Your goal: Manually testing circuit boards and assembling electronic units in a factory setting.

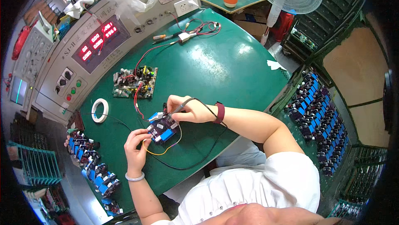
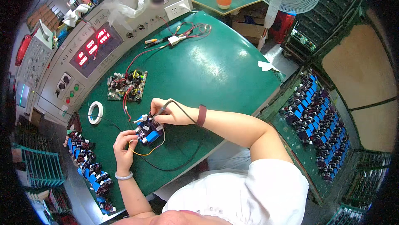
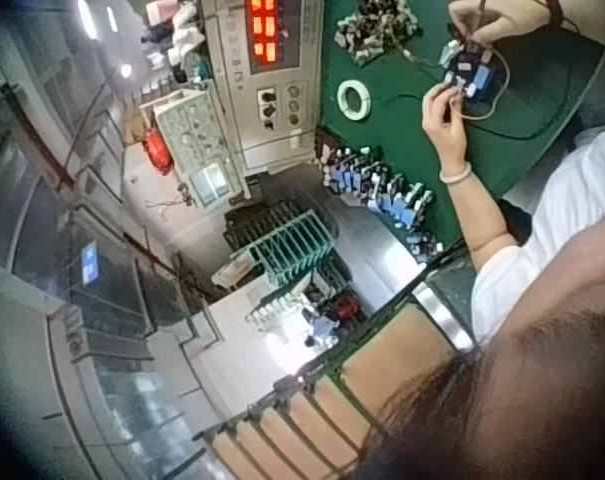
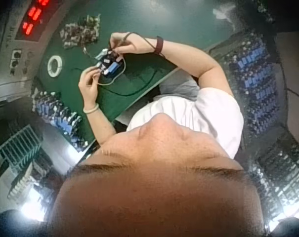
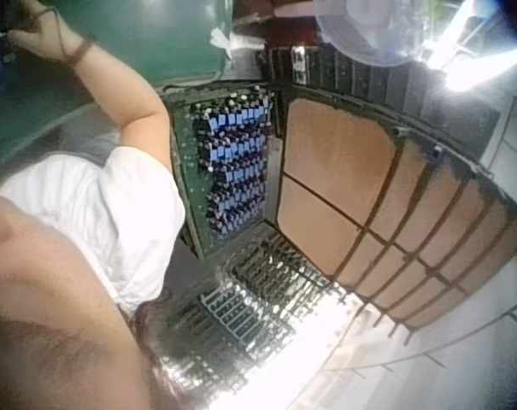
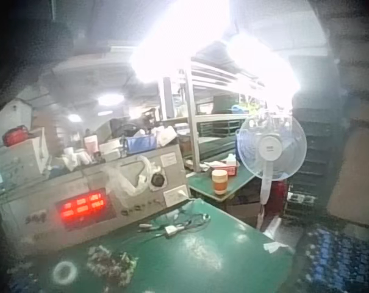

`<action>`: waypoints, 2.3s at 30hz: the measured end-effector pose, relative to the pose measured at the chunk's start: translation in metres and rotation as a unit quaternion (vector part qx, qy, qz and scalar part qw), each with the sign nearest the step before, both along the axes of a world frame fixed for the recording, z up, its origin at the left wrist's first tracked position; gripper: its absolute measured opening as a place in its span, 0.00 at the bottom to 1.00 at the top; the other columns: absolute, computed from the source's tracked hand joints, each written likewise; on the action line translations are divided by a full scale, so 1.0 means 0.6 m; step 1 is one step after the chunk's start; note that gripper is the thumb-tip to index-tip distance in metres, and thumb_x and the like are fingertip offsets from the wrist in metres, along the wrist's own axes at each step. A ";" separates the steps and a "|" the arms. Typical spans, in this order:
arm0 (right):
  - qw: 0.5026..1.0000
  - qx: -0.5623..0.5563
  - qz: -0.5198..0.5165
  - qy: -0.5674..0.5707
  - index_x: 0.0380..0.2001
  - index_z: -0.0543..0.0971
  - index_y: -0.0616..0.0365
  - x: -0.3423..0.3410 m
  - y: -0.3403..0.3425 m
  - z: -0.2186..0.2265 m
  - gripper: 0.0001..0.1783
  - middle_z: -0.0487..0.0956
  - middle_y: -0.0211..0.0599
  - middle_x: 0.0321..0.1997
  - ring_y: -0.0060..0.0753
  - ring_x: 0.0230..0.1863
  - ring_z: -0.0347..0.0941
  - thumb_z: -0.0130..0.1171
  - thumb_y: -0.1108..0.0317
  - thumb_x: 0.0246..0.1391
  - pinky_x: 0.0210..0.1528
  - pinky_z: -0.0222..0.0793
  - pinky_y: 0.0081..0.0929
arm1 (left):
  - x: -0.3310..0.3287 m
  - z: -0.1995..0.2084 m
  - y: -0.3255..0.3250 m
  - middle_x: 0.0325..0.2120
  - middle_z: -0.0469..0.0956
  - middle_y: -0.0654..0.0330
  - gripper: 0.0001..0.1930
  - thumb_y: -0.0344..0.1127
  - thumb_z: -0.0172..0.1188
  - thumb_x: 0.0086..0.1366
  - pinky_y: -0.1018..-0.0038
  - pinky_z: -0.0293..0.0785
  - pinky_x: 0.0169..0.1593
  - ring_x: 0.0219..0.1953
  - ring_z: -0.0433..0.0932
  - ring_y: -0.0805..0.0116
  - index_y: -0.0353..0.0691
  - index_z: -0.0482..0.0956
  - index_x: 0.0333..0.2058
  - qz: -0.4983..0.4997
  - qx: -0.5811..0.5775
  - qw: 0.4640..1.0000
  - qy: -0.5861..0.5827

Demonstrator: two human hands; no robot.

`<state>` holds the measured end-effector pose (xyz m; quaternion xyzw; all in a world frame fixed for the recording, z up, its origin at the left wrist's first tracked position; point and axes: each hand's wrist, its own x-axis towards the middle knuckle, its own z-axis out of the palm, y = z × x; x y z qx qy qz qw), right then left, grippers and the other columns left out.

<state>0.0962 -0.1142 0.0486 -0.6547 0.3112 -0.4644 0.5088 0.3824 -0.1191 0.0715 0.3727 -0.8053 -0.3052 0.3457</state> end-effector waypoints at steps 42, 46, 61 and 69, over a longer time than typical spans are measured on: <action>0.987 -0.041 -0.081 0.129 0.33 0.72 0.65 0.012 -0.012 0.003 0.07 0.78 0.36 0.27 0.21 0.30 0.77 0.61 0.76 0.59 0.32 0.73 0.22 | -0.002 -0.036 -0.021 0.48 0.80 0.50 0.07 0.26 0.66 0.60 0.70 0.80 0.52 0.46 0.82 0.65 0.34 0.82 0.38 -0.004 0.141 0.982 0.124; 0.989 -0.021 -0.090 0.119 0.34 0.73 0.65 0.012 -0.006 0.004 0.06 0.79 0.39 0.25 0.23 0.29 0.77 0.61 0.77 0.59 0.31 0.73 0.23 | -0.003 -0.047 -0.016 0.48 0.81 0.50 0.06 0.27 0.67 0.60 0.70 0.78 0.53 0.48 0.81 0.67 0.34 0.82 0.36 -0.010 0.154 0.978 0.137; 0.987 -0.023 -0.104 0.125 0.32 0.72 0.65 0.014 0.003 -0.006 0.07 0.80 0.37 0.24 0.23 0.29 0.81 0.61 0.78 0.58 0.29 0.73 0.21 | -0.011 -0.039 0.006 0.49 0.75 0.53 0.06 0.25 0.65 0.61 0.68 0.82 0.53 0.49 0.80 0.64 0.32 0.81 0.37 0.015 0.119 0.984 0.134; 0.987 -0.017 -0.094 0.131 0.32 0.72 0.64 -0.004 0.001 -0.005 0.06 0.80 0.35 0.26 0.21 0.30 0.78 0.59 0.75 0.60 0.32 0.74 0.21 | -0.017 -0.036 0.000 0.43 0.74 0.56 0.05 0.24 0.65 0.60 0.73 0.82 0.46 0.43 0.81 0.67 0.33 0.80 0.35 0.018 0.037 0.996 0.074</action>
